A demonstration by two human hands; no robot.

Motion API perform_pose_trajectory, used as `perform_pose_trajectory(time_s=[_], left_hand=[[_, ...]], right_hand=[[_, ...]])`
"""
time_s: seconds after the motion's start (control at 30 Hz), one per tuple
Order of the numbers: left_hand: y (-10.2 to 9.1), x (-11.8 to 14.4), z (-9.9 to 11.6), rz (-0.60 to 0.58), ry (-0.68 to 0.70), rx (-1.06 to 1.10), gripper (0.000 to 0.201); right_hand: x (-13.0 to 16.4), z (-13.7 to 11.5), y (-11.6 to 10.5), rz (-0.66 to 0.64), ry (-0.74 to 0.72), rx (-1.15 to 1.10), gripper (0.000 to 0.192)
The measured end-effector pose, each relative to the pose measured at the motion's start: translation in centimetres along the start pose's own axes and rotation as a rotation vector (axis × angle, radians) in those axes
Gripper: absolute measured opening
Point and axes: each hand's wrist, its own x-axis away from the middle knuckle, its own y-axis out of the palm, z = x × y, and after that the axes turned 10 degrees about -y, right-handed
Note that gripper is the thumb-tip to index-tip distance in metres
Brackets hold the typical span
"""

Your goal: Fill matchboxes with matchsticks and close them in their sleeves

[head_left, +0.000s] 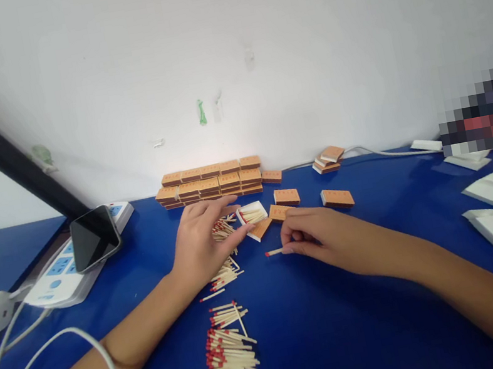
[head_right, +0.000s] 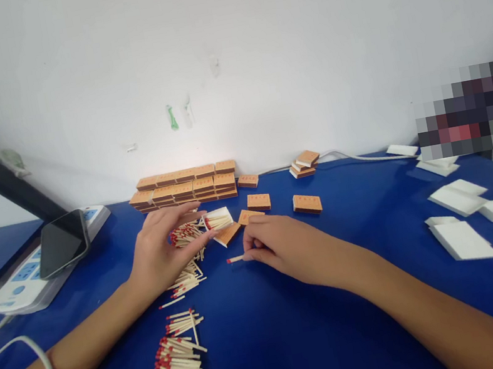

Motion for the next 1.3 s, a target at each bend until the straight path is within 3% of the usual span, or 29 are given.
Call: perform_pose_trajectory(time_s=[0.2,0.33,0.93,1.13,1.2,1.3], left_hand=[[0.1,0.2,0.4,-0.035,0.051,0.013,0.052],[0.1,0.4,0.5,-0.07,0.079,0.042,0.055],[0.1,0.5,1.5,-0.103,0.187,0.103,0.055],[0.0,0.4,1.1,-0.051,0.083,0.042,0.051],[0.0,0.3,0.8,0.004,0.027,0.021,0.048],[0.0,0.2,0.5,0.053,-0.029,0.008,0.045]], right_hand=[[-0.4,0.1,-0.6,0.279,0.001,0.102,0.012],[-0.4,0.4,-0.4,0.345,-0.023,0.183,0.013],[-0.5,0.4,0.9,0.288,-0.071,0.188,0.01],[-0.4,-0.2,0.5,0.318,-0.085,0.162,0.01],[-0.3,-0.2,0.4,0.27,-0.065,0.151,0.011],[-0.1,0.0,0.6,0.098,-0.009,0.121,0.005]])
